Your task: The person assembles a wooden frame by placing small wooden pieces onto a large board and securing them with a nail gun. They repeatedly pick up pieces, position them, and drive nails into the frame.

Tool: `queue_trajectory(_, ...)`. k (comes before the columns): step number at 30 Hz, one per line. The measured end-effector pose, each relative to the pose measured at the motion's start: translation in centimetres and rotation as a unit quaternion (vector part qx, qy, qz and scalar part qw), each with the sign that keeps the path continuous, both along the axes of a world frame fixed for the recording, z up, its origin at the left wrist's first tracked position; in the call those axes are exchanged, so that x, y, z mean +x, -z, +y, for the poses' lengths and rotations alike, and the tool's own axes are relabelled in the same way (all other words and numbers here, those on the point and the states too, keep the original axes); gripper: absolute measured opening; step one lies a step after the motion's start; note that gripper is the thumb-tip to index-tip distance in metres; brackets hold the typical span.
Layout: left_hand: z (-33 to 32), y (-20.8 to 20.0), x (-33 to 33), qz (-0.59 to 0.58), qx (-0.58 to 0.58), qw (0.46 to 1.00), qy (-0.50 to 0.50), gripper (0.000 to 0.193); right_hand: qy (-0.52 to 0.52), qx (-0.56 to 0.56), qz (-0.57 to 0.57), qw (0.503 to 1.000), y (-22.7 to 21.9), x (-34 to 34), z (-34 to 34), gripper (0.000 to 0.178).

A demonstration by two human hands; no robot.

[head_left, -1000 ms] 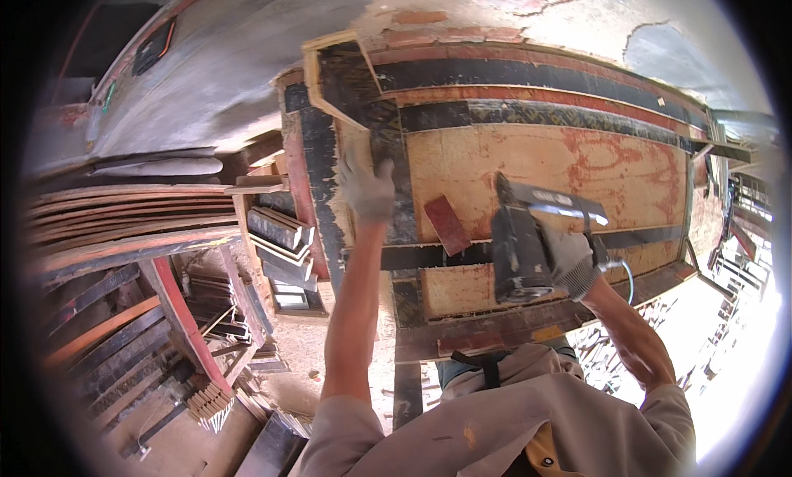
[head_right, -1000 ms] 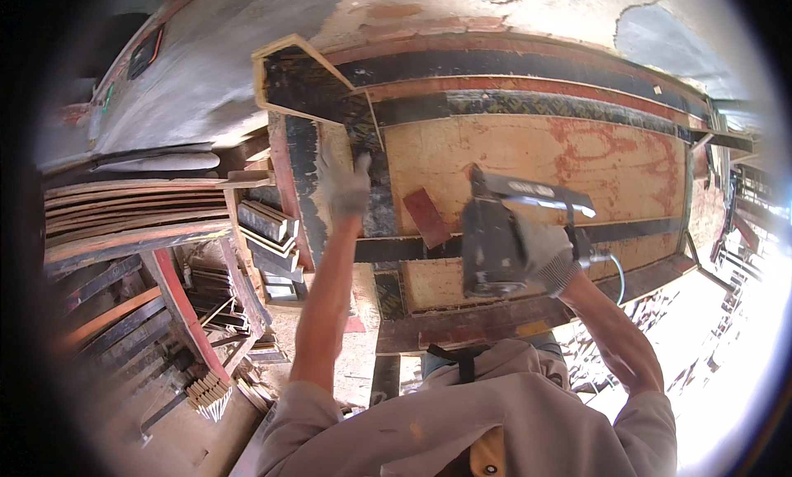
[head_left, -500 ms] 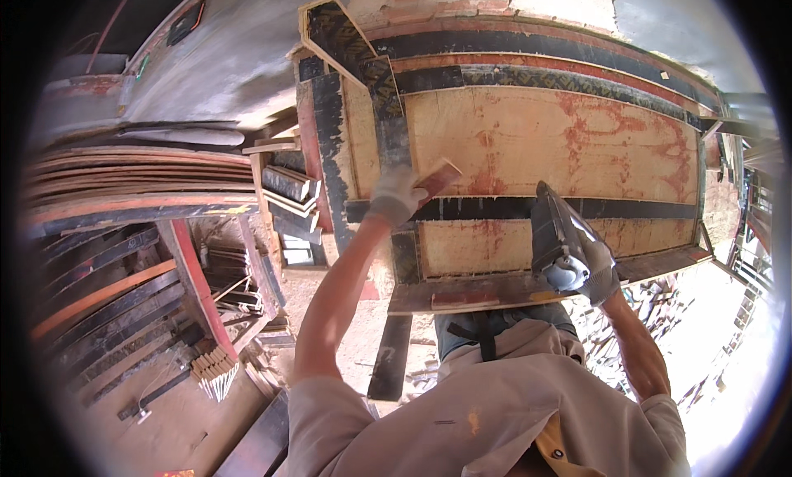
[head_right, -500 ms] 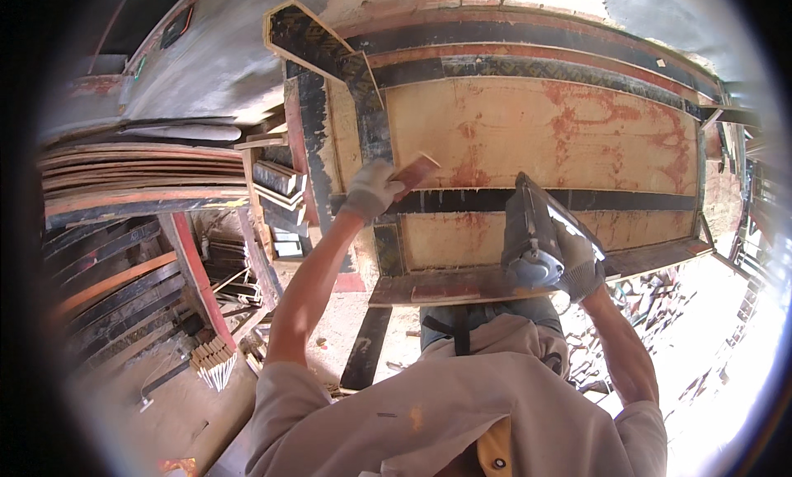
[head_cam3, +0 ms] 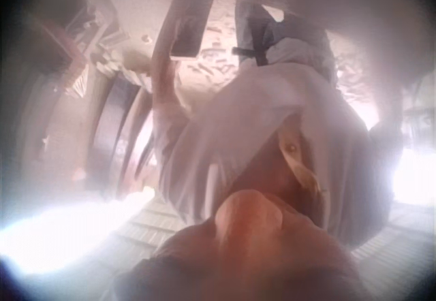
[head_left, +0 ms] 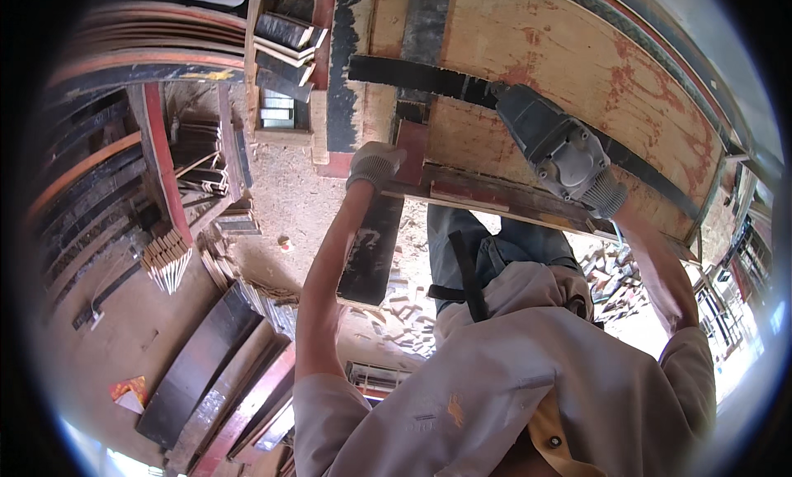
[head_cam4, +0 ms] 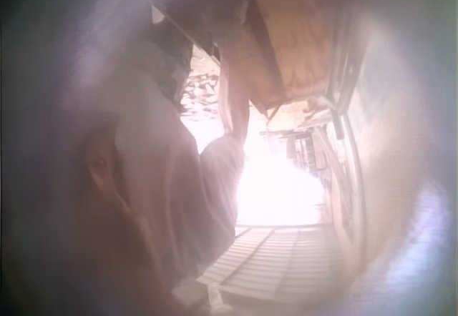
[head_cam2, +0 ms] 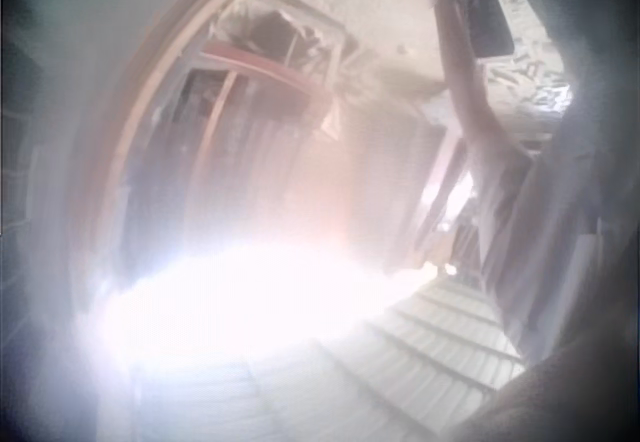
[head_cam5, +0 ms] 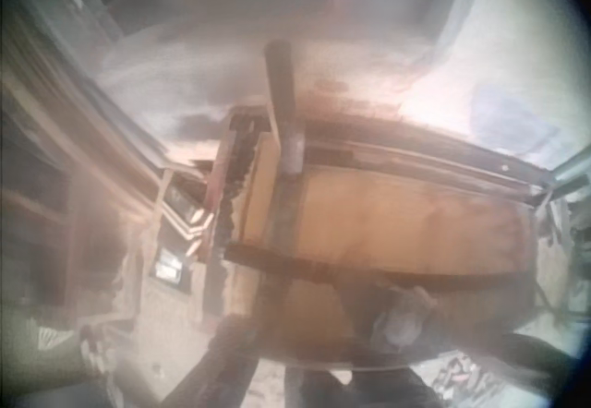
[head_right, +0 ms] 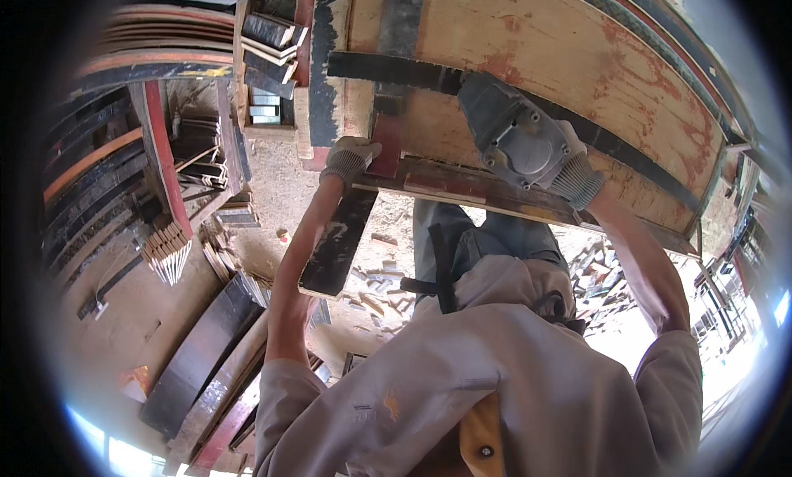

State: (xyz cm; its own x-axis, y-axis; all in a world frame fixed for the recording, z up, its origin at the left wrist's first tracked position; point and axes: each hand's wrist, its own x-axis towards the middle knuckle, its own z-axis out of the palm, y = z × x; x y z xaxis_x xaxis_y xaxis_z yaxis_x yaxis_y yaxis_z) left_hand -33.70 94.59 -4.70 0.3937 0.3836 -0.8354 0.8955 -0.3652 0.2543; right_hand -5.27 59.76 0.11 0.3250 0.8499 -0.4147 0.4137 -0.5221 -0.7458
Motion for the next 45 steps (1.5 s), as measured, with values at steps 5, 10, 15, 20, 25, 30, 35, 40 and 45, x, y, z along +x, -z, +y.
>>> queue_trajectory(5,0.9,0.0,0.8,0.047,-0.006,0.998,0.041,0.053,-0.034,0.049,-0.061,0.996,-1.3,-0.1,3.6,0.035)
queue_trajectory(10,1.0,-0.6,0.2,0.019,0.000,1.000,-0.001,0.050,-0.053,0.055,0.030,0.997,-3.6,-0.1,7.2,0.032)
queue_trajectory(15,0.5,-2.2,-0.1,0.027,-0.049,0.991,-0.122,0.048,-0.111,-0.123,0.088,0.982,-6.0,-0.3,11.8,0.028)
queue_trajectory(20,0.4,-2.0,0.5,0.057,-0.003,0.995,-0.085,0.048,0.045,-0.187,0.288,0.938,-7.2,-0.9,15.8,0.017)
queue_trajectory(25,0.2,-0.9,0.7,0.059,0.006,0.997,-0.057,0.043,0.034,-0.201,0.323,0.924,-4.3,-1.5,18.2,0.009)
queue_trajectory(30,0.4,-1.2,0.3,0.039,-0.018,0.997,-0.070,0.047,0.047,-0.228,0.348,0.908,-1.4,-1.9,19.0,0.013)
queue_trajectory(35,0.2,-2.1,0.5,0.038,-0.011,0.991,-0.130,0.042,0.057,-0.245,0.360,0.899,-1.3,-2.0,19.8,0.017)
queue_trajectory(40,0.1,-2.7,0.8,0.033,-0.004,0.992,-0.125,0.039,0.073,-0.277,0.351,0.892,-1.8,-1.3,20.8,0.014)
queue_trajectory(45,0.0,-2.1,0.5,0.022,0.006,0.993,-0.113,0.042,0.104,-0.305,0.322,0.890,-2.0,-1.2,20.7,0.014)
